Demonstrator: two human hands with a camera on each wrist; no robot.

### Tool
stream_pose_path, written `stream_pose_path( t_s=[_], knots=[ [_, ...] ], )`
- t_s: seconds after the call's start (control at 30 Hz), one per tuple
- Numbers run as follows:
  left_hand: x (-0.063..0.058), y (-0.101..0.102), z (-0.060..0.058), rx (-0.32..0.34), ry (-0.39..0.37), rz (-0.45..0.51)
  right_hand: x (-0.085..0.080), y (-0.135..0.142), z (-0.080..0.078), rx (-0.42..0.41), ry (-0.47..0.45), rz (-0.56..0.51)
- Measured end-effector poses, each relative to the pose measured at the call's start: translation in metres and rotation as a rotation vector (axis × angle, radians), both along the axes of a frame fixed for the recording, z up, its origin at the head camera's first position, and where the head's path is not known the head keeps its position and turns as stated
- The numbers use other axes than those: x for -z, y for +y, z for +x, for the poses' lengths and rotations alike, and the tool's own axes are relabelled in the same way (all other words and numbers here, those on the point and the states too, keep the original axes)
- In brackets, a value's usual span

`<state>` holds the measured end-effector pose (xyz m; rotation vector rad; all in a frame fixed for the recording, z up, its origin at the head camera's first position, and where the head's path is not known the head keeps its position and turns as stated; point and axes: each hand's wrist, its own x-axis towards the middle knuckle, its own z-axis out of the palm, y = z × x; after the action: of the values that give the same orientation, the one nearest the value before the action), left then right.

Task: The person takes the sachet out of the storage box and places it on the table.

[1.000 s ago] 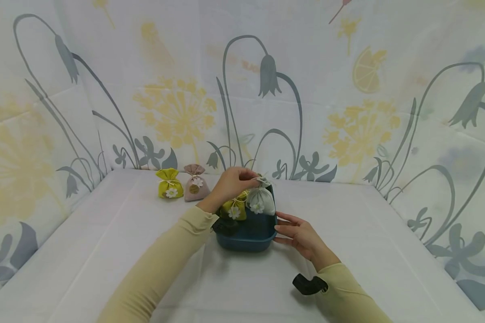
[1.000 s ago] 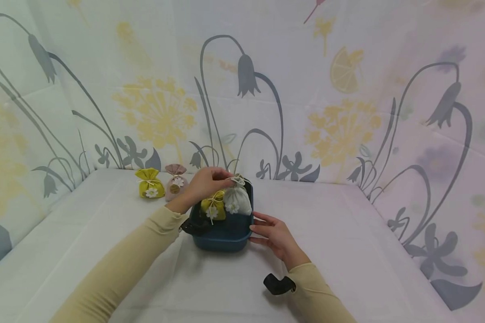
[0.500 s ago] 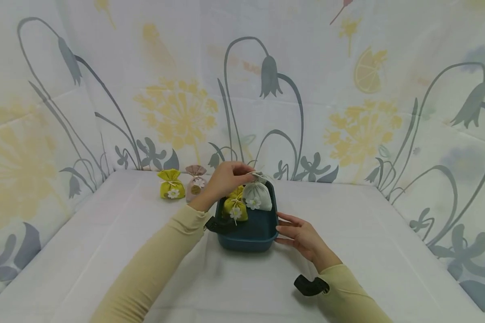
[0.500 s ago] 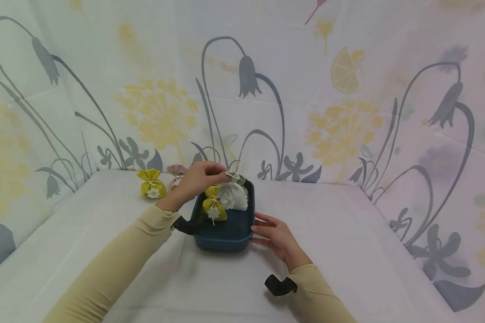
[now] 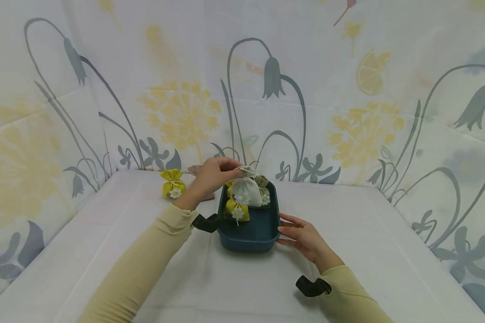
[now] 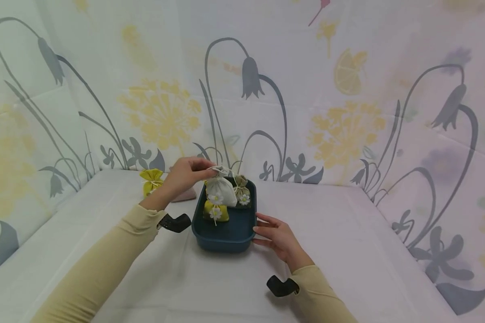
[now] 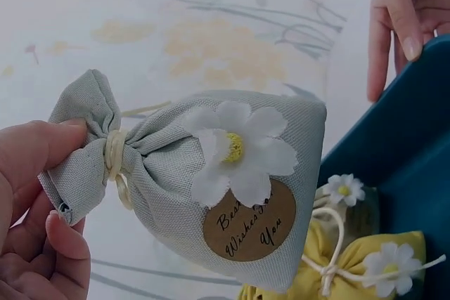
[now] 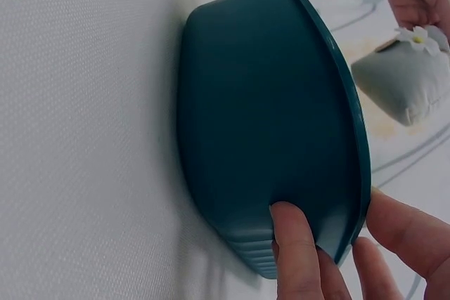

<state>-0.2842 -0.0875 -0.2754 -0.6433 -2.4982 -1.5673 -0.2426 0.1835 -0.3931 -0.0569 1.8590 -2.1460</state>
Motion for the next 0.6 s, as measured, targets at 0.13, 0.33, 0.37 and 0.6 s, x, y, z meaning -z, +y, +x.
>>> stream_pose_path(
  t_s=[0.13, 0.33, 0.37, 0.6],
  knots=[
    [-0.002, -0.009, 0.001, -0.011, -0.008, 0.025, 0.0, 0.0, 0.0, 0.009, -0.006, -0.002],
    [-0.006, -0.024, -0.001, -0.072, -0.016, -0.013, 0.001, 0.0, 0.0, 0.014, -0.006, -0.002],
    [-0.007, -0.026, -0.002, -0.083, -0.015, -0.021, 0.0, 0.0, 0.0, 0.013, -0.005, -0.001],
    [-0.011, -0.047, -0.005, -0.115, -0.027, -0.026, -0.001, 0.0, 0.0, 0.01, -0.005, 0.007]
  ],
)
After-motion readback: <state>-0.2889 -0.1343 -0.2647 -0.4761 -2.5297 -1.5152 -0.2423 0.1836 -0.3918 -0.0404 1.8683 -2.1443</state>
